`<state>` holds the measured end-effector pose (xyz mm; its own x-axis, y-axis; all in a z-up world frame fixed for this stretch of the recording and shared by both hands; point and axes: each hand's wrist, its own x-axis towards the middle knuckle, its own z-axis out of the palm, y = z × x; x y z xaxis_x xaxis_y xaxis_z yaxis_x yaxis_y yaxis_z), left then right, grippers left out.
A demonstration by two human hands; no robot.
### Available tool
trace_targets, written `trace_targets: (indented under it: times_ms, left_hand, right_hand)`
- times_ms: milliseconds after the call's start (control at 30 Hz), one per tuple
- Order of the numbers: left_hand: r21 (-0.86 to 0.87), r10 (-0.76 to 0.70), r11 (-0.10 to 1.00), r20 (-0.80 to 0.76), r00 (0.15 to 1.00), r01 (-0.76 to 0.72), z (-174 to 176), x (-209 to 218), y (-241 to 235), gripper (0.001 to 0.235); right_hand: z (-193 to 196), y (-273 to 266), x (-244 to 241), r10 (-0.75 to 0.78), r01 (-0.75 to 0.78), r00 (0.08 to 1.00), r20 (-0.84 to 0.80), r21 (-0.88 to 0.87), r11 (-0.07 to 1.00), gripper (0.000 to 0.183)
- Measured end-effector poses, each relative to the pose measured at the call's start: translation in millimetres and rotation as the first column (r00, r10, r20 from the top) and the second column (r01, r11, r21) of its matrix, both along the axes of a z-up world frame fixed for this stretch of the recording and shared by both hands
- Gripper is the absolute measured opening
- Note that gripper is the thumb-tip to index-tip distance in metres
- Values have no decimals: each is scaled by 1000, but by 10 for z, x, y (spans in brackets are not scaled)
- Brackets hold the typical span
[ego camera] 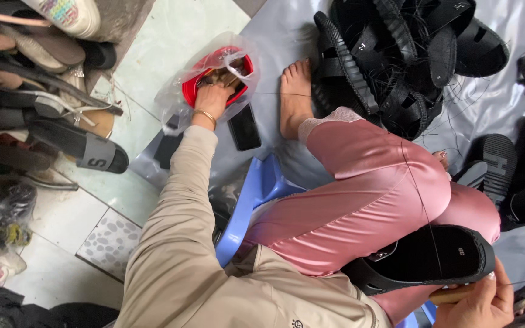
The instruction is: The person sits cross-legged on a low chair and sews a black shoe using a needle and thread. They repeatedly pull the thread through the shoe sole and use a hammer to tap the needle into the material.
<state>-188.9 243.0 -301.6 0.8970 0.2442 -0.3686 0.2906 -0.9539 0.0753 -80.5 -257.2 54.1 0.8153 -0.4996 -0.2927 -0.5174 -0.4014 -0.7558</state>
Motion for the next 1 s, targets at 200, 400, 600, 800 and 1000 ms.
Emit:
trace_targets:
  times_ms: [200, 400, 600, 800, 1000]
  left_hand:
    - [106, -12, 994, -17, 1000, 13, -177, -124, 130, 11]
    - [105, 303, 950, -102, 948, -293, -91, -43, 291, 39]
    - [281, 203, 949, -205, 957, -141, -330, -14, 309, 23]
    - [382, 202, 920, -257, 945, -92, -580, 24, 294, 22]
    - [333, 181, 943, -429, 885, -31, -765, 72, 280, 25]
  right_hand:
    - [-74, -94, -6, 50, -50, 998, 27, -18, 999, 24]
    - [-37, -25, 34, 35, -36, 999, -15, -68, 997, 11]
    - [-21, 24, 57, -44, 37, 995, -93, -76, 996, 13]
    - [-62, 30, 71, -29, 25, 999, -41, -98, 995, 8]
    - [-49, 76, 76, 0, -2, 1000, -19, -125, 992, 12]
